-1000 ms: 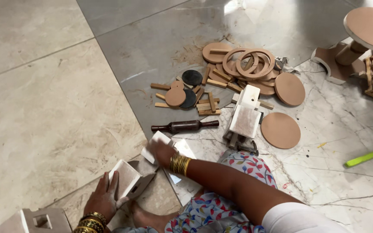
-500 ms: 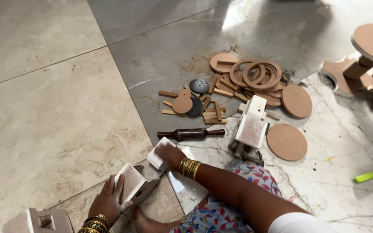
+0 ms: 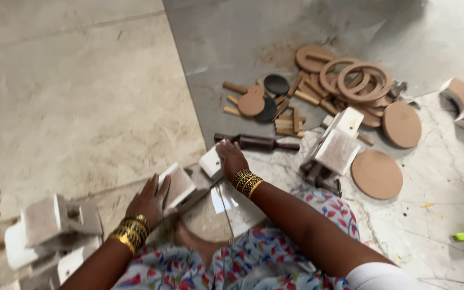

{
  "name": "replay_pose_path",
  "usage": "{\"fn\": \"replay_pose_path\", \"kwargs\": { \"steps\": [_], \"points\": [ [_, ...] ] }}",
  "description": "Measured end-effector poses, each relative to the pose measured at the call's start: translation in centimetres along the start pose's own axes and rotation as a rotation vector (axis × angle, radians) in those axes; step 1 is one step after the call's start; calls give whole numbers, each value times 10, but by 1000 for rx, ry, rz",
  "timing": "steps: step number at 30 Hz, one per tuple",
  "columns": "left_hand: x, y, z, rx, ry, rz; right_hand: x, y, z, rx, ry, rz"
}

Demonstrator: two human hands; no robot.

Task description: The person sits on the floor assembling small white wooden toy pieces, fitting parts together and pressing them into place by hand. They pick up individual wooden components from the floor, align them with partially built assemblies, and set completed pieces aside among scattered cut wooden shapes.

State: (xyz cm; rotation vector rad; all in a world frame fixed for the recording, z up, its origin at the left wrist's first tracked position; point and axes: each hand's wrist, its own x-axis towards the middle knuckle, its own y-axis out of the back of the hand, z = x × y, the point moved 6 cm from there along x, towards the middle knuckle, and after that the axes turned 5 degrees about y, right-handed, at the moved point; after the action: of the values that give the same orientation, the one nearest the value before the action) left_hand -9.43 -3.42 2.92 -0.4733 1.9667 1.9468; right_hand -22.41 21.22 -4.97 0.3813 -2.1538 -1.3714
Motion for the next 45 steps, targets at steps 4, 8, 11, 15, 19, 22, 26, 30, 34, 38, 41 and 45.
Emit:
{"fn": "replay_pose_path", "kwargs": {
  "steps": [4, 8, 11, 15, 19, 22, 26, 30, 34, 38, 41, 45],
  "points": [
    [1, -8, -3, 1, 23, -52, -7, -10, -12, 40, 285, -58],
    [-1, -8, -1, -5, -20, 43, -10, -9, 16, -59, -164, -202],
    [-1, -6, -1, 13, -43, 93, -11, 6, -3, -116, 70, -54],
    [0, -11, -5, -6, 14, -28, -15, -14, -2, 119, 0, -344],
    [1, -6, -2, -29, -23, 78, -1, -3, 5, -291, -73, 11],
    [3, -13, -4, -8, 10, -13, 3, -28, -18, -289, 359, -202],
    [4, -9, -3, -26, 6, 39, 15, -23, 1, -69, 120, -180],
    [1, -11, -3, -56, 20, -2, 16, -25, -7, -214, 160, -241],
    [1, -3, -1, -103, 2, 74, 11, -15, -50, -32, 581, -174],
    [3, -2, 5, -118, 4, 12, 22, -7, -20, 58, -13, -217],
    [1, 5, 7, -126, -1, 23, 14, 7, -22, 18, 82, -74],
    [-1, 11, 10, -158, -10, 66, -28, 19, -17, 2, 257, -132]
  ]
}}
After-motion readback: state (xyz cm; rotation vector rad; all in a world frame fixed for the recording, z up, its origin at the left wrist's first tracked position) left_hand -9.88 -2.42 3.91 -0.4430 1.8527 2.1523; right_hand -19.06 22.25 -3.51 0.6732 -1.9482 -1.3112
